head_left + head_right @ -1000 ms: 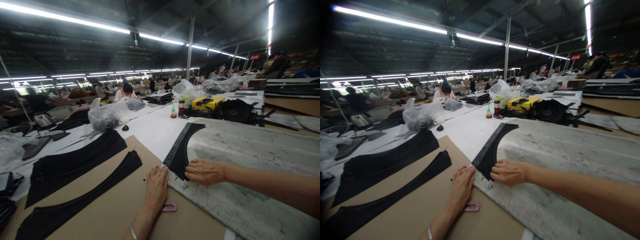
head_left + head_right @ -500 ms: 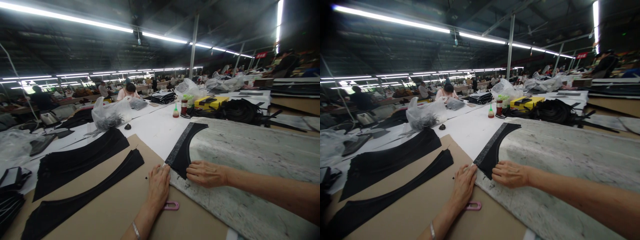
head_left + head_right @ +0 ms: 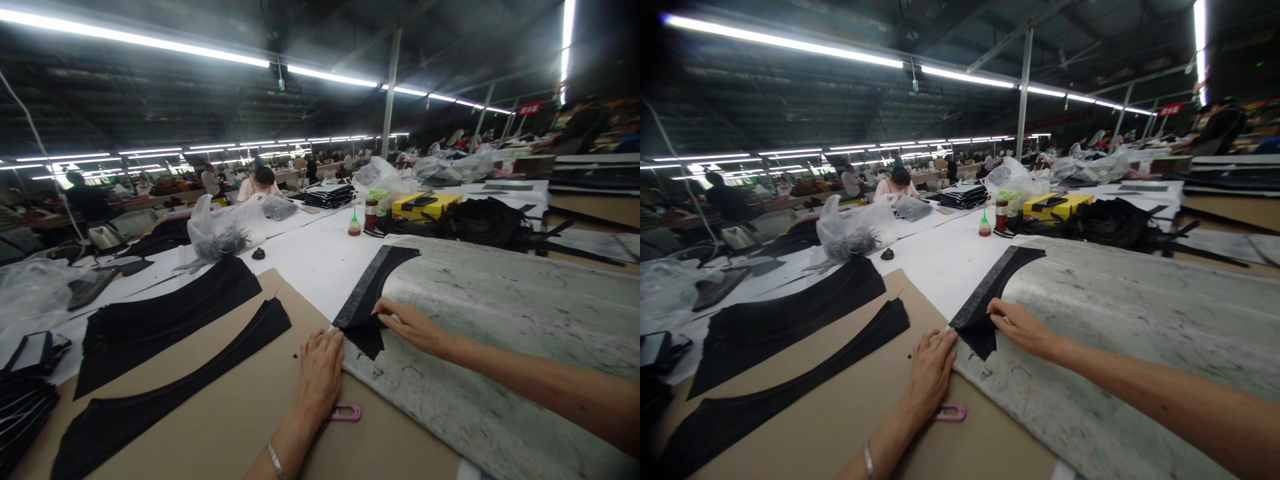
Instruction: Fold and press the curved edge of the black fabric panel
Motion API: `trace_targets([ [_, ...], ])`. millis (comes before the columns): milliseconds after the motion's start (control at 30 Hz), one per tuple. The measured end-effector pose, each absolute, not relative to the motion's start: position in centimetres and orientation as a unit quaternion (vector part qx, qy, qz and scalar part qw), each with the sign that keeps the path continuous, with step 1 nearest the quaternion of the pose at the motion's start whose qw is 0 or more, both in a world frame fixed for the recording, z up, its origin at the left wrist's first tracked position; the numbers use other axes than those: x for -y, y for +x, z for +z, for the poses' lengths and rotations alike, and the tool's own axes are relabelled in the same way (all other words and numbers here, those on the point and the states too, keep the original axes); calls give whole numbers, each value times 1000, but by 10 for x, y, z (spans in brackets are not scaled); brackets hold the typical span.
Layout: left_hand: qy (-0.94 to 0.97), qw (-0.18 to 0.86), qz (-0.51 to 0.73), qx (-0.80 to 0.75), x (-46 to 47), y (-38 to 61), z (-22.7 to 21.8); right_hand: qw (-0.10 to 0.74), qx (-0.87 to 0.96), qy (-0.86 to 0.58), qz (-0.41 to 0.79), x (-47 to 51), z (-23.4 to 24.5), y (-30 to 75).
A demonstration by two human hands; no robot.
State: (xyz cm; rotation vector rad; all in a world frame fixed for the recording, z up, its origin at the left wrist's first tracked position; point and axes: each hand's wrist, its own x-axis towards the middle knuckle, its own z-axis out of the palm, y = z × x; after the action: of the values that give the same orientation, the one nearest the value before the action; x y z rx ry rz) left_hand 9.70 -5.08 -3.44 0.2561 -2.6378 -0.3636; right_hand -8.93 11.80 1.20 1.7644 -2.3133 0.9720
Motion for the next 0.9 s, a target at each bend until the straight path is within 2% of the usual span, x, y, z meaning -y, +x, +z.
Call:
trace_targets([
  [200, 111, 247, -122, 955, 43, 95, -29, 60, 772, 506, 379, -110, 14, -107],
  [467, 74, 229, -101, 965, 26, 78, -17, 94, 775, 479, 403, -98, 24, -123],
  [900, 113, 230, -86, 963, 21, 67, -30, 204, 783, 364, 461, -110, 87, -188],
])
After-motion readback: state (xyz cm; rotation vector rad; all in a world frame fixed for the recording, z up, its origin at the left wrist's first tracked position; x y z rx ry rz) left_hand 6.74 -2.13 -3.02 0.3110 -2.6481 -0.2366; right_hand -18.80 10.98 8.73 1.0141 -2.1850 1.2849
